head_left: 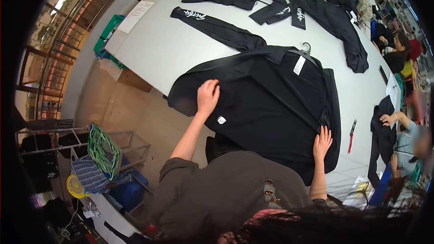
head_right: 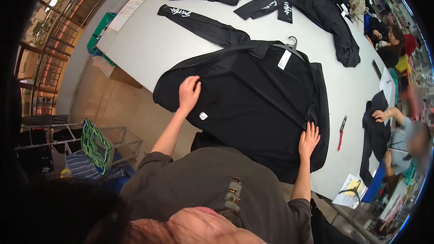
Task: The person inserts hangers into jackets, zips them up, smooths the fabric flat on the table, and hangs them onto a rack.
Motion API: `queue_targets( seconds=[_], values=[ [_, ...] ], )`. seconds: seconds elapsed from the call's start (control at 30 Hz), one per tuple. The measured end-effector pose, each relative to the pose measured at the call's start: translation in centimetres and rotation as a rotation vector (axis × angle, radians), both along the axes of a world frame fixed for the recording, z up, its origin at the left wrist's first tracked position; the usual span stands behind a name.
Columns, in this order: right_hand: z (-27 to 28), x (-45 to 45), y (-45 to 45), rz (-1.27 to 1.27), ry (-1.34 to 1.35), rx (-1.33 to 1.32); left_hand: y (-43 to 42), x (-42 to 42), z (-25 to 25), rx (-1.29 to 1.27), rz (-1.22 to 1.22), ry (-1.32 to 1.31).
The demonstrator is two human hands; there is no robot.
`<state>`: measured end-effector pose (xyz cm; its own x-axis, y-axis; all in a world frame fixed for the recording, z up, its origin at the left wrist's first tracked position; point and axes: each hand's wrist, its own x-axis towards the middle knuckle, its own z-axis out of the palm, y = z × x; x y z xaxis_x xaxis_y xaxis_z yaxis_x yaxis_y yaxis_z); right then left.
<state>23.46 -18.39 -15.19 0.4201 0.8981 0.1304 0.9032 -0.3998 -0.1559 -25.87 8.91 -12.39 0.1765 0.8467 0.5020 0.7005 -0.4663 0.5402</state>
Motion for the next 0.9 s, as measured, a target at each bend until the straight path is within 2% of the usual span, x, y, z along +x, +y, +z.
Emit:
queue_targets(
  seconds=[0.07,0.13,0.17,0.27,0.37,0.4,0.53,0.6,0.73,0.8,0.87,0.9],
  values=[
    [0.3,0.7,-1.9,-0.071,-0.021,0.024,1.8,-0.2,0.6,0.007,0.167,0.132],
    [0.5,0.7,-2.7,-0.151,-0.038,0.07,3.9,-1.1,-0.2,-0.039,0.189,0.263],
    [0.4,0.5,-2.5,-0.184,-0.159,0.158,4.8,-1.4,-0.5,-0.004,0.182,0.268],
    [0.6,-1.0,0.6,-0.139,-0.174,0.395,7.1,-2.7,-1.1,-0.23,0.023,0.329],
    [3.6,-6.4,8.4,-0.126,0.258,0.556,7.7,-2.6,-0.1,-0.166,-0.13,0.221],
    [5.6,-8.5,11.2,-0.114,0.344,0.51,7.8,-2.6,0.2,-0.157,-0.184,0.186],
    [7.0,-10.1,21.1,0.25,0.243,0.323,6.9,-3.5,0.3,-0.113,-0.2,0.211],
    [6.4,-9.6,25.2,0.388,0.109,0.231,6.8,-4.4,-0.4,-0.107,-0.169,0.222],
    [4.4,-7.1,32.0,0.507,0.092,-0.034,7.2,-4.6,0.1,-0.141,-0.101,0.22],
    [4.4,-6.4,35.5,0.532,0.21,0.147,8.5,-4.9,-0.3,-0.161,-0.096,0.201],
    [7.4,-6.6,38.9,0.357,0.354,0.051,9.6,-4.9,-0.9,-0.175,-0.074,0.143],
    [7.1,-6.1,40.8,0.299,0.432,0.077,10.3,-4.5,-1.0,-0.172,-0.056,0.092]
  ],
)
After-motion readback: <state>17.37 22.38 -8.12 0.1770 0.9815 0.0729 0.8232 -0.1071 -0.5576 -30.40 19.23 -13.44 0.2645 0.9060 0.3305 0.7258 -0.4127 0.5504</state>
